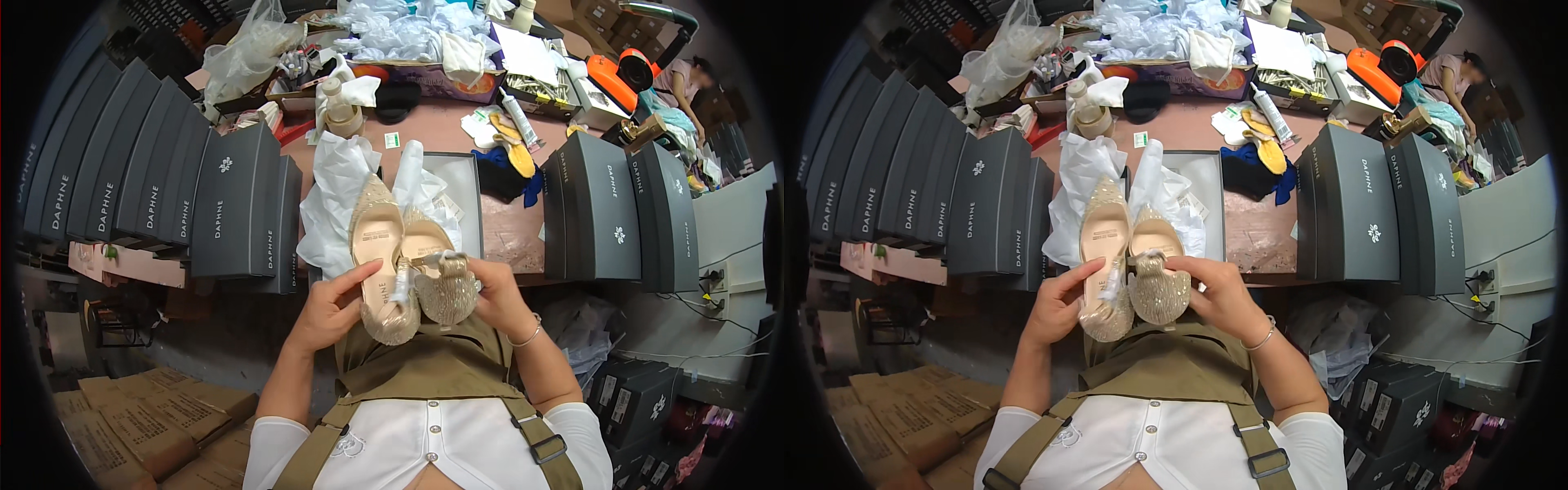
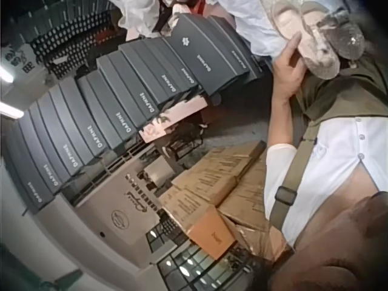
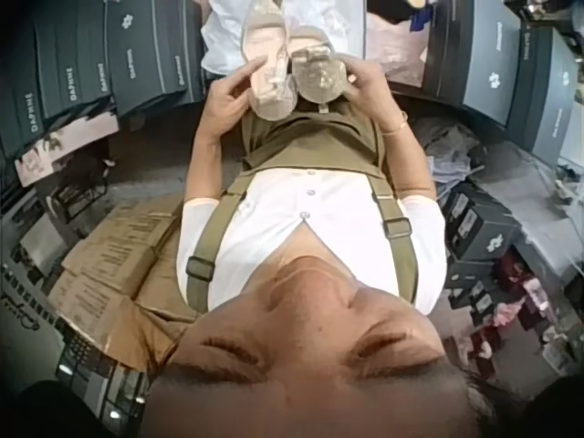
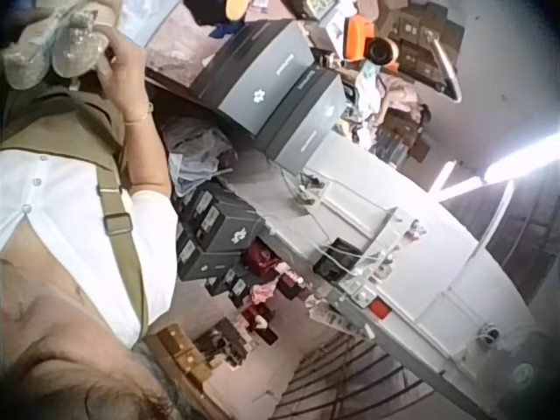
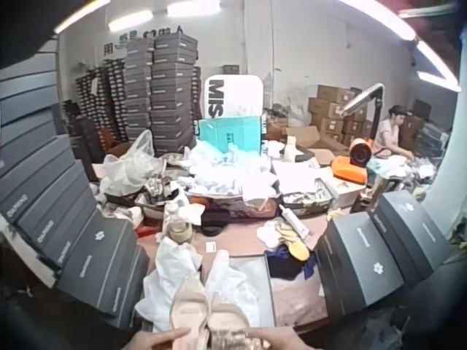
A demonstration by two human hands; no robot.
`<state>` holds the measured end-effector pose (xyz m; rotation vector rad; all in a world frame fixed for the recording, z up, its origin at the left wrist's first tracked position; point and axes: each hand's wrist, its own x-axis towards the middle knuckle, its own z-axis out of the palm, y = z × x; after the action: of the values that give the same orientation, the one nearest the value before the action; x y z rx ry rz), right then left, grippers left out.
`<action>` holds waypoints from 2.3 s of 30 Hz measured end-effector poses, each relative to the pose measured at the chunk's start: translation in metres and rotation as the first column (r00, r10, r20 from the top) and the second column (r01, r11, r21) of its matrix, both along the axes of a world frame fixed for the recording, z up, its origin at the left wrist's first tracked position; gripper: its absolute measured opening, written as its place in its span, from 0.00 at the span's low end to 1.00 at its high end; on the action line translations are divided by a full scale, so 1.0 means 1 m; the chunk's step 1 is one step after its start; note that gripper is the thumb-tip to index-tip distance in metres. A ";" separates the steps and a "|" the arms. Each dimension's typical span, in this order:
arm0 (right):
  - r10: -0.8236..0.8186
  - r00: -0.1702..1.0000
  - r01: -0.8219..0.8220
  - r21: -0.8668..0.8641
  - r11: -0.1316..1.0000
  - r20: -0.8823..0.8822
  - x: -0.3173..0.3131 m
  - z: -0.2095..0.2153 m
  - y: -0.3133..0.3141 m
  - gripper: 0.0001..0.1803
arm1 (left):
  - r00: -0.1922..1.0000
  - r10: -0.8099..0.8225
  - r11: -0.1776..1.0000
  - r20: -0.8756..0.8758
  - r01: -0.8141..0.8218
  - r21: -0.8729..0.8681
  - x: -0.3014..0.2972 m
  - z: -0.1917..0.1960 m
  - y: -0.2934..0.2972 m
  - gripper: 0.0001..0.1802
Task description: Packing a pair of high-heeled shoes into a box with protective tissue paper.
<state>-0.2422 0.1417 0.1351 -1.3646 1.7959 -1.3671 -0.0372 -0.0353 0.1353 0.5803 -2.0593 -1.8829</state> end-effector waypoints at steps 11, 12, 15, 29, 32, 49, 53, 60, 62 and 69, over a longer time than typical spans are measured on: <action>0.109 0.745 -0.155 0.012 0.988 0.658 0.009 0.009 -0.030 0.17 | 0.997 0.047 0.970 -0.063 -0.060 -0.236 -0.022 0.026 -0.017 0.16; 0.085 0.686 -0.137 0.014 0.990 0.722 0.012 0.006 -0.031 0.17 | 0.994 0.058 0.997 -0.095 -0.062 -0.042 -0.023 0.019 -0.016 0.17; 0.053 0.661 -0.127 0.042 0.991 0.748 0.010 -0.005 -0.033 0.17 | 0.997 0.015 0.993 -0.070 -0.007 0.114 -0.022 -0.005 -0.023 0.19; -0.020 0.521 -0.122 0.098 0.988 0.854 0.009 -0.008 -0.037 0.16 | 0.993 0.086 0.850 -0.082 -0.030 0.526 -0.037 -0.021 -0.029 0.18; 0.002 0.473 -0.154 0.080 0.985 0.881 0.002 -0.018 -0.038 0.15 | 0.993 0.084 0.782 -0.087 -0.012 0.623 -0.038 -0.025 -0.034 0.17; 0.020 0.937 -0.072 0.139 0.988 0.348 -0.016 -0.013 -0.059 0.18 | 0.997 0.016 0.818 -0.075 0.030 0.575 -0.066 -0.057 -0.009 0.27; -0.364 0.883 0.378 -0.013 0.926 -0.294 -0.106 -0.039 -0.065 0.08 | 0.993 0.055 0.659 -0.105 0.043 0.751 -0.083 -0.041 -0.011 0.23; -0.150 0.649 0.424 0.190 0.885 -0.746 -0.206 -0.155 -0.055 0.20 | 0.994 -0.093 0.833 0.065 0.042 0.552 -0.083 -0.033 -0.016 0.20; -0.452 0.806 0.498 0.023 0.867 -0.382 -0.186 -0.117 -0.060 0.20 | 0.996 -0.047 0.852 0.075 0.001 0.523 -0.079 -0.026 -0.012 0.20; -0.156 0.787 -0.021 -0.279 0.960 -0.597 -0.019 0.004 -0.073 0.24 | 0.997 0.040 0.903 -0.071 -0.006 0.429 -0.070 -0.029 0.009 0.24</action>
<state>-0.2609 0.0685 0.1388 -2.1075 2.1247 -1.3333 -0.1077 -0.0264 0.1067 0.6121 -1.5812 -2.3217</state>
